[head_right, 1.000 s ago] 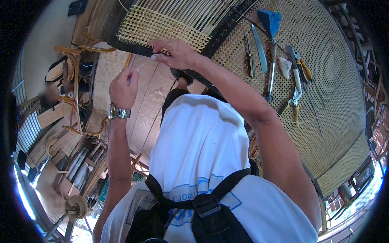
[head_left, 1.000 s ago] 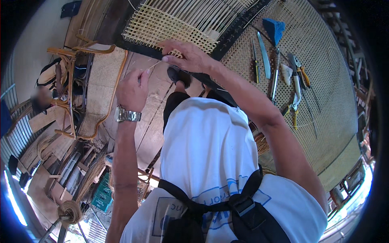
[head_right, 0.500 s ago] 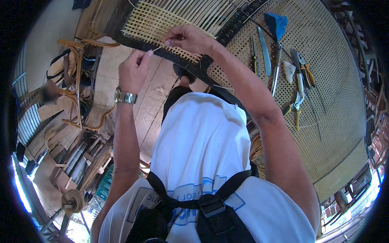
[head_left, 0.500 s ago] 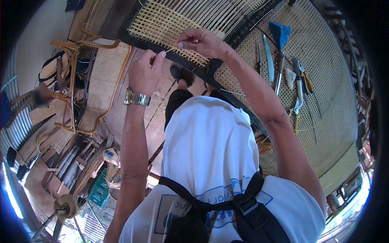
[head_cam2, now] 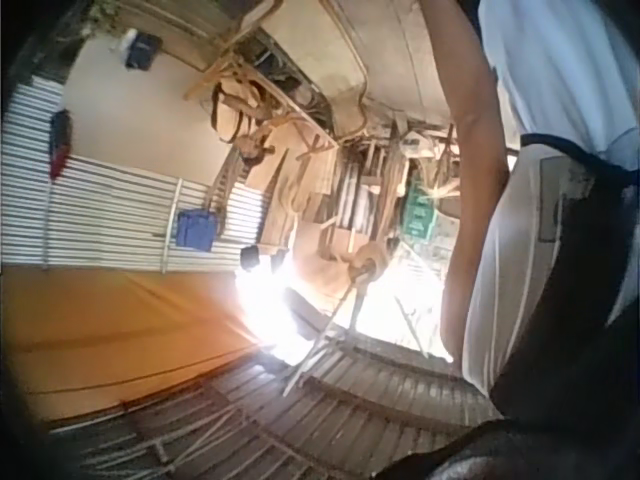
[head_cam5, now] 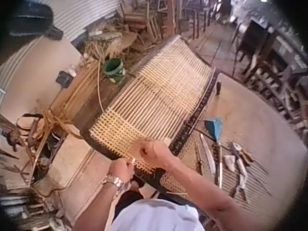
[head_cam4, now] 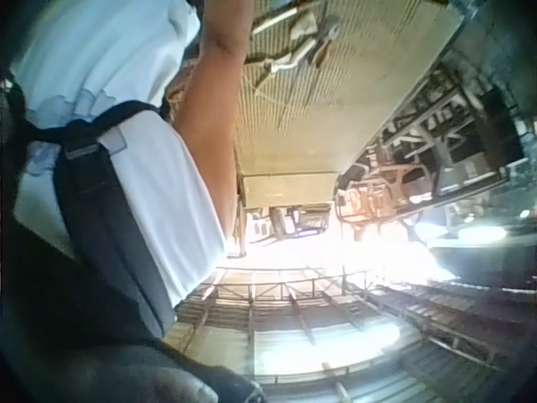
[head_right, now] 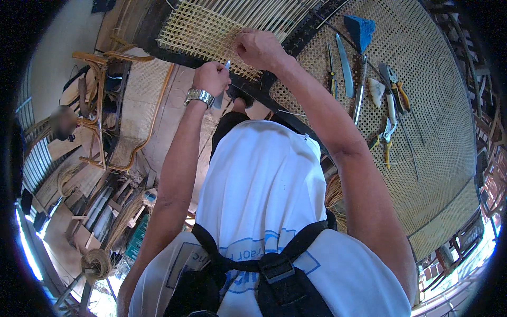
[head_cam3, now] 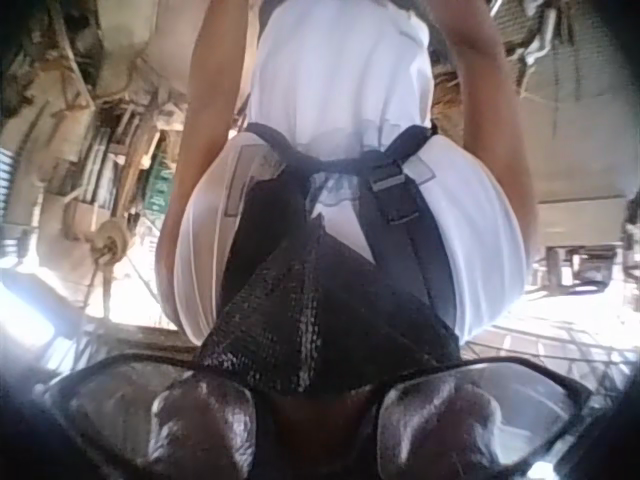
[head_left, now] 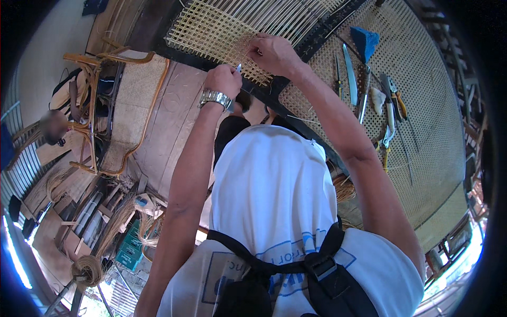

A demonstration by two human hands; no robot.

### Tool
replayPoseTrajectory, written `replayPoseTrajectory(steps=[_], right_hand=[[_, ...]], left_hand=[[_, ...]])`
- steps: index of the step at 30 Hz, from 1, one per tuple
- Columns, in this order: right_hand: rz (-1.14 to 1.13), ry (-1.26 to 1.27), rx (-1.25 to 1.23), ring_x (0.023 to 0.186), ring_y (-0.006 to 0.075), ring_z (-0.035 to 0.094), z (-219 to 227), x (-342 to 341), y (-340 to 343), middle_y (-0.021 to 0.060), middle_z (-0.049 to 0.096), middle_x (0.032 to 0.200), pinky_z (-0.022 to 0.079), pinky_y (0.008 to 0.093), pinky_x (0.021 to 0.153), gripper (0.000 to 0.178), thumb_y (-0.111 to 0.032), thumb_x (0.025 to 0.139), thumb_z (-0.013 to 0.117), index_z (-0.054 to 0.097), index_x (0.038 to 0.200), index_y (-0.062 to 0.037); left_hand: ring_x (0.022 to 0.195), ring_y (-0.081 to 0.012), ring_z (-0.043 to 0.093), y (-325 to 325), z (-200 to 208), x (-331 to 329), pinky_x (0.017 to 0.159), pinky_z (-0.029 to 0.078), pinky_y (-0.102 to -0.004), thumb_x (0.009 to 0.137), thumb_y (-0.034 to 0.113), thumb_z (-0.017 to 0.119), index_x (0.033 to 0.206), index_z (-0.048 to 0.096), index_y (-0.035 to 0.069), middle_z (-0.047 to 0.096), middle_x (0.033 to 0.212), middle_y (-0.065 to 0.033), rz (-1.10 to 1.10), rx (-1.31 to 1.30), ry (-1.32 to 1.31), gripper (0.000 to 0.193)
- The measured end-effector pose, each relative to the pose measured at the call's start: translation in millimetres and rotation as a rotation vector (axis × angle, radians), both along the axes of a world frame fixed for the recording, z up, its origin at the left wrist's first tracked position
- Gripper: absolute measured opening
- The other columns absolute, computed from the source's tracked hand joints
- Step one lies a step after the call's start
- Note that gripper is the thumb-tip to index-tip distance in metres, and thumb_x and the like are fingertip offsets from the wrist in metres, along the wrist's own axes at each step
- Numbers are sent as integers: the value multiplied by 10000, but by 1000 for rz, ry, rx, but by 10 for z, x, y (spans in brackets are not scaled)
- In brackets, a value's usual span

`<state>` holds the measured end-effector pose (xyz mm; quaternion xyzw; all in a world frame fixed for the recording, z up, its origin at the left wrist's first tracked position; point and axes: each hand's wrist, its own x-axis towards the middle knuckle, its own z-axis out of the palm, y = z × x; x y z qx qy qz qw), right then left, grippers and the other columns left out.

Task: The recorder is weaving bamboo or rattan strips into a chair seat or back using various hand tools.

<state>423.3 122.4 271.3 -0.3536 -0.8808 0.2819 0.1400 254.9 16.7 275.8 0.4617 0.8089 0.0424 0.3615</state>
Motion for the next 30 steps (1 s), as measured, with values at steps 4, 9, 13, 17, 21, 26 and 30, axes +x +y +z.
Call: replayPoseTrajectory(steps=[4, 9, 13, 17, 21, 26, 30], right_hand=[[-39, 41, -41, 833, 316, 668, -5, 9, 17, 116, 637, 881, 550, 415, 745, 125, -162, 833, 669, 656, 880, -47], [-37, 92, -29, 831, 323, 665, 57, 4, -15, 123, 632, 878, 549, 420, 743, 128, -138, 816, 677, 644, 881, -32], [-17, 48, -26, 839, 324, 665, 90, -12, -14, 122, 630, 886, 549, 426, 745, 122, -137, 822, 669, 646, 882, -34], [45, -22, 38, 849, 316, 668, -53, 21, 71, 105, 628, 905, 543, 431, 742, 134, -173, 838, 687, 656, 878, -49], [49, -78, 80, 852, 302, 670, -47, -50, -41, 84, 628, 917, 539, 428, 735, 149, -213, 849, 694, 669, 882, -70], [-30, 4, -9, 869, 294, 675, -84, -62, -161, 77, 652, 898, 539, 426, 740, 156, -231, 858, 687, 685, 900, -81], [-35, 36, -51, 871, 303, 674, -74, 18, -176, 90, 659, 892, 539, 425, 743, 147, -221, 859, 679, 688, 895, -79]], left_hand=[[895, -399, 693, 110, 49, 13, 800, 563, -485, 851, 272, 676, 940, 760, 75, 716, 929, -213, 23, -11, -67, 231], [574, -198, 709, 174, 1, 20, 629, 575, -350, 886, 196, 642, 886, 741, 19, 719, 674, -103, -72, 19, 40, 202], [644, -276, 719, 192, -31, 125, 669, 578, -394, 880, 206, 650, 896, 744, 30, 719, 720, -148, -81, 40, 111, 200], [823, -442, 683, 50, 40, 307, 726, 557, -517, 871, 189, 660, 889, 702, 13, 694, 856, -256, 0, 203, 176, 181], [858, -434, 680, -9, 7, 283, 745, 540, -525, 890, 181, 633, 998, 669, 14, 698, 907, -255, 60, 175, 131, 202], [855, -429, 679, -72, -300, 88, 753, 537, -519, 908, 150, 604, 1020, 668, 15, 703, 917, -249, 230, 220, -65, 186], [845, -427, 682, 31, 63, 149, 743, 544, -508, 883, 128, 618, 1010, 667, 2, 703, 892, -253, 310, 86, -349, 185]])
